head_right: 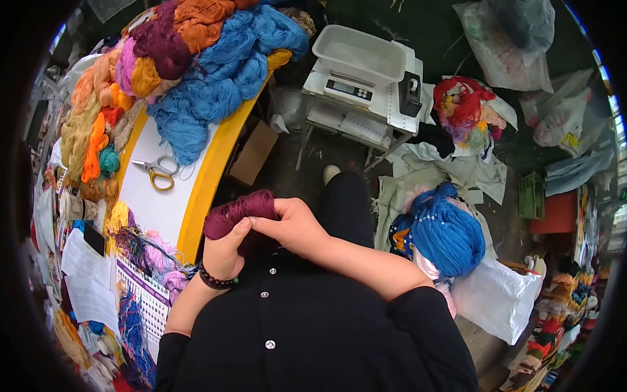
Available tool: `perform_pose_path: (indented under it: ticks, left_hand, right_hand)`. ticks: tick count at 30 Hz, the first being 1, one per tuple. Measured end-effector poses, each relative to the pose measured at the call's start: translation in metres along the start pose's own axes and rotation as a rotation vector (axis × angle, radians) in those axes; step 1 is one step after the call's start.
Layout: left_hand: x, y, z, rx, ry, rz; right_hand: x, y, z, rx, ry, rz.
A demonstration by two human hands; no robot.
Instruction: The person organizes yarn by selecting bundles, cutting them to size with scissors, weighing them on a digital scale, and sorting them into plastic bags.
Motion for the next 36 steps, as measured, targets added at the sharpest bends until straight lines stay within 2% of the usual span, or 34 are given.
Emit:
perform_pose_path:
  ticks: [1,3,5,9,11,13,14,15,16,17,18,19,21,22,23,24,25,28,30,32,36]
  left_hand:
    - [-0.003,-0.001,0.000,0.002,-0.096,-0.027]
    - [-0.002,0.001,0.004,-0.044,-0.090,-0.035]
    - [0.009,0.006,0.023,-0.228,0.009,-0.015]
    - [0.002,0.006,0.030,-0.251,-0.047,-0.091]
    - [0.000,-0.001,0.020,-0.087,0.259,0.052]
    - [-0.019,-0.007,0.022,0.122,0.591,0.108]
    - [-0.041,-0.006,0.030,0.160,0.561,0.059]
    - [-0.070,-0.004,0.039,0.169,0.513,-0.030]
    - [-0.094,-0.003,0.049,0.243,0.651,-0.092]
    - [-0.113,0.000,0.054,0.256,0.761,-0.126]
    - [-0.132,0.003,0.059,0.275,0.872,-0.160]
    - [-0.131,0.002,0.089,0.227,0.982,-0.170]
    - [-0.115,-0.006,0.141,-0.048,0.965,-0.077]
    - [-0.105,-0.010,0.163,-0.168,0.979,-0.023]
    - [-0.108,-0.013,0.184,-0.215,0.884,-0.061]
    - [-0.108,-0.017,0.201,-0.226,0.921,-0.056]
    - [-0.114,-0.019,0.208,-0.367,0.876,-0.100]
    - [-0.124,-0.035,0.251,-0.363,0.758,-0.109]
    - [-0.124,-0.040,0.285,-0.470,0.801,-0.059]
    - [-0.122,-0.044,0.293,-0.650,0.733,-0.055]
    - [-0.122,-0.061,0.300,-0.763,0.720,-0.021]
  right_hand:
    - [0.001,0.001,-0.001,-0.015,-0.056,0.011]
    - [0.002,0.002,-0.004,-0.026,-0.111,0.020]
    - [0.004,0.002,-0.003,-0.050,-0.240,0.025]
    - [0.000,-0.005,0.005,-0.112,-0.346,0.044]
    - [0.011,-0.013,-0.001,0.045,-0.595,-0.025]
    - [0.044,-0.011,0.014,-0.036,-0.427,0.012]
    - [0.071,-0.003,0.019,-0.086,-0.344,0.052]
    - [0.102,0.011,0.017,0.008,-0.329,0.166]
    - [0.122,0.027,0.023,0.097,-0.416,0.214]
    - [0.134,0.040,0.037,0.020,-0.449,0.304]
    - [0.135,0.043,0.054,-0.039,-0.479,0.303]
    - [0.128,0.039,0.083,-0.081,-0.526,0.289]
    - [0.114,0.048,0.142,-0.281,-0.578,0.251]
    - [0.122,0.062,0.154,-0.256,-0.592,0.303]
    - [0.130,0.078,0.178,-0.361,-0.589,0.353]
    - [0.136,0.090,0.195,-0.429,-0.644,0.397]
    - [0.136,0.097,0.214,-0.446,-0.673,0.399]
    - [0.144,0.124,0.278,-0.594,-0.675,0.520]
    - [0.144,0.147,0.324,-0.735,-0.770,0.558]
    - [0.142,0.164,0.359,-0.777,-0.769,0.572]
    - [0.142,0.203,0.401,-0.990,-0.874,0.612]
Point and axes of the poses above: each hand's wrist, its own y-axis away from the middle knuckle, its own z-axis out of the back of the hand, x = y × z, the point moved 8 cm from there along -y, towards the middle knuckle, and after that the axes turned 5 degrees about -y, right-handed, at the moved point
